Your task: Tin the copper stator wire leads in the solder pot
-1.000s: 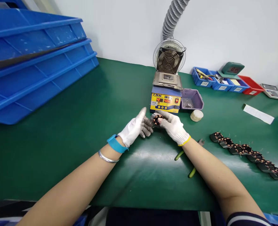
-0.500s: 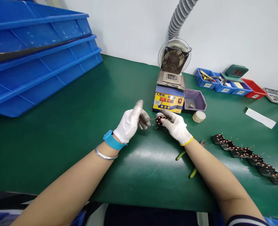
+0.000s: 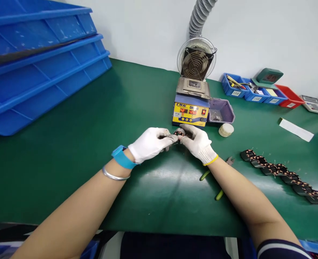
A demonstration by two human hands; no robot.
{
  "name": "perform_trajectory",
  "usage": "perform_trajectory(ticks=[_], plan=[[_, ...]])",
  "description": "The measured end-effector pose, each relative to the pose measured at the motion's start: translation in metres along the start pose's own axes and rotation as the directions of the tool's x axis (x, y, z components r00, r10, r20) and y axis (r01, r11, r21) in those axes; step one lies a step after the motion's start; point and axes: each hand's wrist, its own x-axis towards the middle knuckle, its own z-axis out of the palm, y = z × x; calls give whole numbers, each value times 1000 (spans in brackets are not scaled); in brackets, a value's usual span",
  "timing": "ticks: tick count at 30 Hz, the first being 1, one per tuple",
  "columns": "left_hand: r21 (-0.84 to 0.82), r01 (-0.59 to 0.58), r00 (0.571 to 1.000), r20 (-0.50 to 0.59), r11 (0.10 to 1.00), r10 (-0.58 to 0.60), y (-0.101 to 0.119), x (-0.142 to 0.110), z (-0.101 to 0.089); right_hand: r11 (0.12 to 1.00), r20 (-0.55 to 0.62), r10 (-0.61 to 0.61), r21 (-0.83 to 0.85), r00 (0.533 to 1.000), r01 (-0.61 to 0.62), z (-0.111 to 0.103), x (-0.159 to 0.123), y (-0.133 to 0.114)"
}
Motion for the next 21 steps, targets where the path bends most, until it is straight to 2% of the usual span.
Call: perform_trajectory(ticks=[2, 3, 5, 7, 9, 11, 15, 16, 18, 20, 21], plan=[[-110, 34, 997, 77, 993, -26, 4, -3, -10, 999, -36, 18, 30, 999, -17, 0, 2, -1], [-148, 40, 998, 54, 988, -32, 5, -3, -13, 999, -50, 26, 46, 998, -24, -1, 2, -3], [-134, 3, 996, -90, 991, -16, 1, 0, -15, 997, -74, 43, 63, 996, -39, -1, 3, -6], [-8, -29, 981, -191, 1000, 27, -5, 4, -8, 998, -88, 45, 48, 995, -41, 0, 1, -10], [109, -26, 986, -163, 994, 44, -11, 7, 3, 1000, -96, 13, -2, 995, -13, 0, -1, -12], [122, -19, 994, -102, 992, 32, -11, 6, 10, 998, -96, -21, -62, 995, 15, 0, -3, -13], [-99, 42, 995, 95, 994, -32, 0, -3, 3, 997, -113, 14, -70, 994, -22, -2, -2, -14], [-156, 59, 993, 108, 986, -43, 1, -4, -2, 997, -125, 32, -63, 992, -40, -3, -1, -15], [-196, 50, 998, 38, 979, -44, 1, -2, -7, 997, -148, 63, -43, 987, -70, -5, 1, -17], [-145, 11, 999, -35, 989, -16, -2, 1, -5, 997, -156, 74, -24, 985, -78, -5, 1, -19], [-101, 1, 999, -38, 995, -4, -3, 3, -2, 997, -158, 65, -28, 985, -70, -4, 0, -20]])
